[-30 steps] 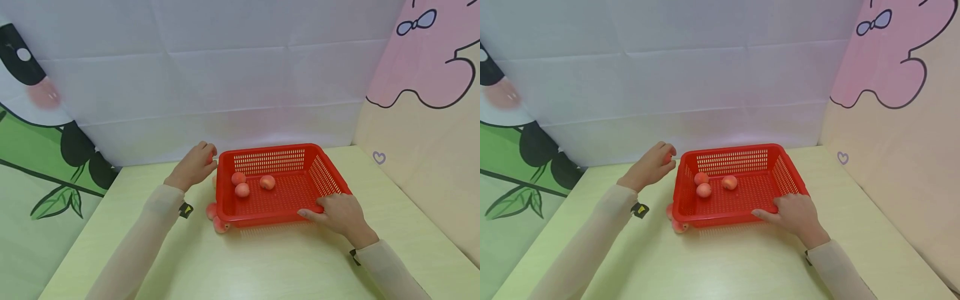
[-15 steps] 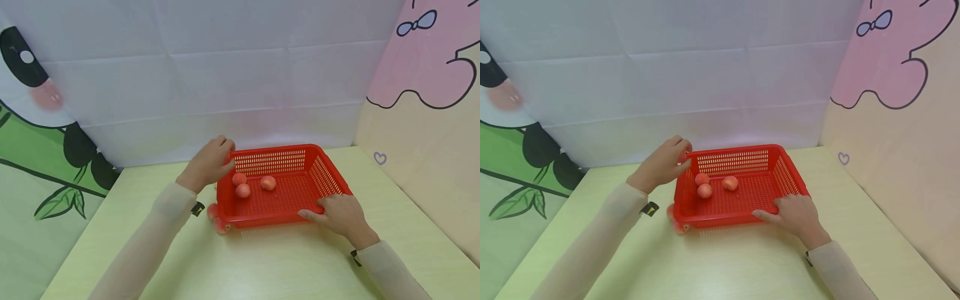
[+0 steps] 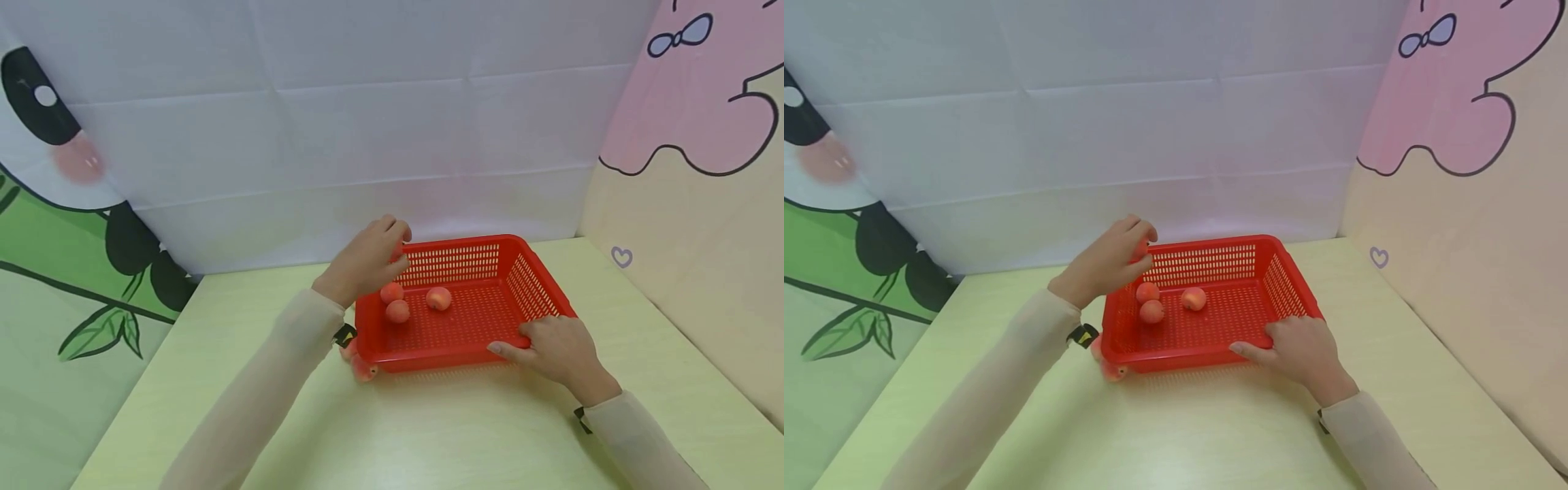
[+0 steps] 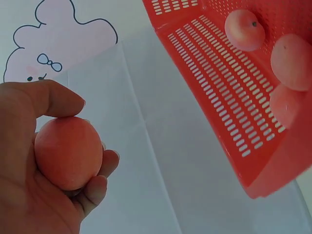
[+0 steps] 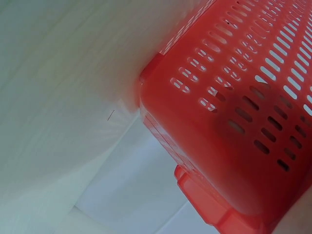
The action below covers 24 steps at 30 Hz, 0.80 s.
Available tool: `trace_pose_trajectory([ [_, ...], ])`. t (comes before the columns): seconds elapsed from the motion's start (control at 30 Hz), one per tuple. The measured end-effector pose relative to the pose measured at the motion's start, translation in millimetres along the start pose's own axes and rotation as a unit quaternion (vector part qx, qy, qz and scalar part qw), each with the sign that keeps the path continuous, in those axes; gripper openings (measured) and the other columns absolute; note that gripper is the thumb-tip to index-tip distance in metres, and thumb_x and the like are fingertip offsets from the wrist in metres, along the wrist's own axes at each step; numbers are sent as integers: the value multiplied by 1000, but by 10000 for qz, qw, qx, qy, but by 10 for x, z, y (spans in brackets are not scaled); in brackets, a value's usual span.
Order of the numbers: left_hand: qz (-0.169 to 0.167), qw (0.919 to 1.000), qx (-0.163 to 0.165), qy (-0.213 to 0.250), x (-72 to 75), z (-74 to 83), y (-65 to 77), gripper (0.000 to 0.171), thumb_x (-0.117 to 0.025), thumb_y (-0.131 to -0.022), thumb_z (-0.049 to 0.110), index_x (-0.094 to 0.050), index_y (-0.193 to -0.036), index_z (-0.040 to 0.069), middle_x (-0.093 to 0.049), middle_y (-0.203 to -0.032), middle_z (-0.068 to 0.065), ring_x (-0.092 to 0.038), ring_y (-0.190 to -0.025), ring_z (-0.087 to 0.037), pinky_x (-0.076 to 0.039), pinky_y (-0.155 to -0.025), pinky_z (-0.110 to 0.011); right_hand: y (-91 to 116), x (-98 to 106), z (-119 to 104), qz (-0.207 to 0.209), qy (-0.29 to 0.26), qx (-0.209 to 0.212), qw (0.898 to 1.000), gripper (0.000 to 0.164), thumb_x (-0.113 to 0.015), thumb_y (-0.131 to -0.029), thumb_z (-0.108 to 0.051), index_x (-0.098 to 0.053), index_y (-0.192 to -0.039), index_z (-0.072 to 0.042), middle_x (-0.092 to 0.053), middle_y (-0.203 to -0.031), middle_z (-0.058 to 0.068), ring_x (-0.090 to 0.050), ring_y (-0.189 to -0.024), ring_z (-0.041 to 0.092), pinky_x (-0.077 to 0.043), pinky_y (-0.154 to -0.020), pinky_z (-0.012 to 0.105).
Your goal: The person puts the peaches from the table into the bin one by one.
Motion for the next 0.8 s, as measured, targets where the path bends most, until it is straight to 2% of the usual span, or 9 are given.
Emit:
trace_pose_trajectory([
  [0.17,-449,9990,47,-22,-141,56,-86,27,-60,-104,12,-58,-129,3,-58,-124,-12,-55,-108,-27,-52,-99,-37,25,-31,5,-84,-12,-61,9999,69,-64,-92,-74,-30,-62,-22,-19,-57,-11,-19,-56,7,-20,-53,28],
  [0.33,-790,9967,-109,-149,-262,109,-158,32,-60,-106,13,-57,-137,5,-57,-126,-10,-53,-113,-27,-49,-102,-38,37,-40,14,-49,10,-60,10000,69,-66,-92,-72,-29,-62,-22,-19,-57,-10,-20,-56,8,-21,-53,29],
  [0.57,-1078,9940,-127,163,-360,132,-231,31,-57,-104,13,-47,-133,4,-53,-112,-8,-50,-109,-24,-47,-95,-36,19,-28,18,54,-7,23,10000,69,-64,-93,-73,-29,-61,-22,-19,-57,-11,-19,-56,7,-20,-53,29],
  [0.7,-1247,9921,-58,131,-428,126,-258,33,-60,-104,13,-51,-135,9,-51,-120,-6,-48,-114,-23,-49,-92,-33,10,-27,14,77,-25,64,9999,69,-65,-92,-73,-30,-61,-23,-19,-57,-12,-19,-56,7,-20,-52,29],
  [0.8,-1372,9904,83,141,-467,126,-269,34,-64,-103,15,-58,-136,18,-46,-128,-4,-46,-118,-21,-53,-88,-31,-1,-21,11,76,12,71,9999,69,-65,-92,-73,-31,-61,-22,-21,-56,-11,-22,-54,7,-22,-52,28],
])
Point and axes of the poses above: each hand's wrist, its own y-axis away from the middle knuckle, its own x-axis out of the back of the hand, z = x × y, the point moved 7 cm from there along -y, towards the middle knuckle
